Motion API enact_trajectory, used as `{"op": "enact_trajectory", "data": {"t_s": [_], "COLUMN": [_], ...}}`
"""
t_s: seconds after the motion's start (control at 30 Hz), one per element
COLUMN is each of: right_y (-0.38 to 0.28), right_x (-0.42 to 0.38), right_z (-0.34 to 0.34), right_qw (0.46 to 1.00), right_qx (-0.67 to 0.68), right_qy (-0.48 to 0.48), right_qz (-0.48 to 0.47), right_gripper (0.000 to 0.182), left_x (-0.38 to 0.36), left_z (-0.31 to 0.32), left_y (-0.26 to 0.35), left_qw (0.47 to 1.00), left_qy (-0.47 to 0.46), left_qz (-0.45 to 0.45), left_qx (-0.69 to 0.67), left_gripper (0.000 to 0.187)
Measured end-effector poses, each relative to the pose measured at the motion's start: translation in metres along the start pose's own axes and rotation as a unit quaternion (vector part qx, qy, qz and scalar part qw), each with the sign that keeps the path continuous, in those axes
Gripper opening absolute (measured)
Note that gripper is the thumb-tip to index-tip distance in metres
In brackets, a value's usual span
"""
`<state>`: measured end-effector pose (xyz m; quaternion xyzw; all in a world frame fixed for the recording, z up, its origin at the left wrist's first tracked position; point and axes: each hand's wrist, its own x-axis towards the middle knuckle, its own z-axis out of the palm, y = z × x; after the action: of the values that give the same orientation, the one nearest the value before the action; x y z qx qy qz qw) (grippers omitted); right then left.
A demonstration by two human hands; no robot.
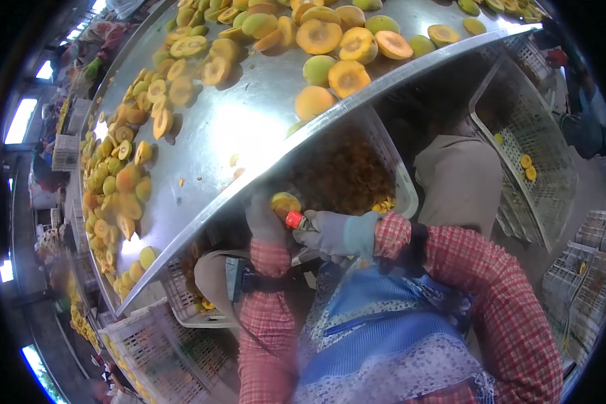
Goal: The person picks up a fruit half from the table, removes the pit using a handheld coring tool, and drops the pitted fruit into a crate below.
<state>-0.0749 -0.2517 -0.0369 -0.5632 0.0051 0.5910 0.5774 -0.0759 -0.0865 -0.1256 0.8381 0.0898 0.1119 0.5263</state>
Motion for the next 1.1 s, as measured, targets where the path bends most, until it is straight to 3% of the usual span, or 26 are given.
{"op": "enact_trajectory", "data": {"t_s": [0.07, 0.17, 0.2, 0.23, 0.27, 0.3, 0.33, 0.37, 0.4, 0.43, 0.47, 0.5, 0.53, 0.57, 0.63, 0.67, 0.77, 0.83, 0.87, 0.93, 1.03, 1.1], "right_y": [-0.002, -0.003, -0.003, -0.001, 0.001, 0.003, -0.002, -0.011, -0.016, -0.013, -0.008, -0.006, -0.008, -0.013, -0.011, -0.005, 0.005, 0.003, -0.001, -0.005, -0.011, -0.008], "right_x": [0.000, -0.001, 0.000, 0.001, 0.002, 0.002, -0.002, -0.008, -0.012, -0.010, -0.008, -0.007, -0.008, -0.010, -0.010, -0.004, -0.004, -0.006, -0.007, -0.011, -0.015, -0.019], "right_z": [-0.003, -0.004, -0.003, -0.004, -0.007, -0.010, -0.010, -0.008, -0.006, -0.004, -0.001, 0.000, 0.001, 0.002, 0.001, 0.000, -0.006, -0.008, -0.007, -0.003, -0.004, -0.012], "right_qw": [0.999, 0.996, 0.994, 0.994, 0.981, 0.961, 0.961, 0.977, 0.988, 0.988, 0.994, 0.997, 0.997, 0.996, 0.995, 0.994, 0.989, 0.987, 0.984, 0.977, 0.997, 0.986], "right_qx": [0.035, 0.085, 0.102, 0.102, 0.175, 0.247, 0.247, 0.180, 0.112, 0.112, 0.084, 0.057, 0.058, 0.061, 0.068, 0.086, 0.104, 0.102, 0.139, 0.180, 0.058, 0.036], "right_qy": [-0.024, -0.039, -0.031, -0.035, -0.079, -0.120, -0.119, -0.097, -0.076, -0.075, -0.056, -0.036, -0.037, -0.045, -0.048, -0.063, -0.103, -0.123, -0.112, -0.102, -0.032, -0.161], "right_qz": [0.011, 0.011, 0.003, 0.001, 0.021, 0.042, 0.043, 0.060, 0.076, 0.076, 0.051, 0.024, 0.023, 0.043, 0.062, 0.031, -0.009, -0.021, 0.012, 0.045, 0.051, 0.027], "right_gripper": [0.033, 0.030, 0.027, 0.027, 0.026, 0.025, 0.025, 0.025, 0.025, 0.025, 0.024, 0.023, 0.023, 0.022, 0.021, 0.022, 0.025, 0.025, 0.026, 0.027, 0.028, 0.030], "left_x": [0.002, 0.002, -0.001, -0.003, -0.004, -0.006, -0.007, -0.005, -0.001, 0.002, 0.004, 0.005, 0.005, 0.001, -0.007, -0.006, -0.005, 0.001, 0.002, 0.000, -0.004, -0.003], "left_z": [0.000, -0.001, -0.005, -0.009, -0.008, -0.004, -0.001, -0.003, -0.008, -0.011, -0.013, -0.015, -0.015, -0.012, -0.001, -0.001, -0.006, -0.006, -0.005, -0.005, -0.008, -0.009], "left_y": [-0.002, 0.001, 0.027, 0.041, 0.027, 0.001, -0.014, -0.011, 0.000, 0.011, 0.030, 0.052, 0.064, 0.066, 0.071, 0.075, 0.068, 0.027, 0.033, 0.053, 0.069, 0.070], "left_qw": [0.998, 0.999, 0.970, 0.899, 0.900, 0.944, 0.975, 0.974, 0.993, 0.993, 0.993, 0.981, 0.931, 0.931, 0.944, 0.943, 0.935, 0.991, 0.991, 0.978, 0.948, 0.938], "left_qy": [-0.005, -0.005, 0.023, 0.049, 0.049, 0.021, -0.006, -0.006, -0.051, -0.094, -0.093, -0.089, -0.082, -0.081, 0.083, 0.083, 0.048, -0.095, -0.095, -0.085, -0.074, -0.096], "left_qz": [-0.027, 0.015, -0.084, -0.178, -0.178, -0.127, -0.076, -0.076, -0.001, 0.074, 0.074, -0.032, -0.137, -0.135, -0.093, -0.093, -0.093, -0.009, -0.007, -0.006, -0.034, -0.062], "left_qx": [-0.049, -0.046, -0.227, -0.396, -0.394, -0.304, -0.211, -0.211, -0.106, 0.000, 0.000, -0.168, -0.328, -0.328, -0.306, -0.310, -0.339, -0.091, -0.090, -0.189, -0.307, -0.328], "left_gripper": [0.031, 0.031, 0.022, 0.029, 0.029, 0.027, 0.025, 0.025, 0.027, 0.040, 0.040, 0.040, 0.039, 0.039, 0.037, 0.037, 0.038, 0.042, 0.042, 0.046, 0.049, 0.052]}}
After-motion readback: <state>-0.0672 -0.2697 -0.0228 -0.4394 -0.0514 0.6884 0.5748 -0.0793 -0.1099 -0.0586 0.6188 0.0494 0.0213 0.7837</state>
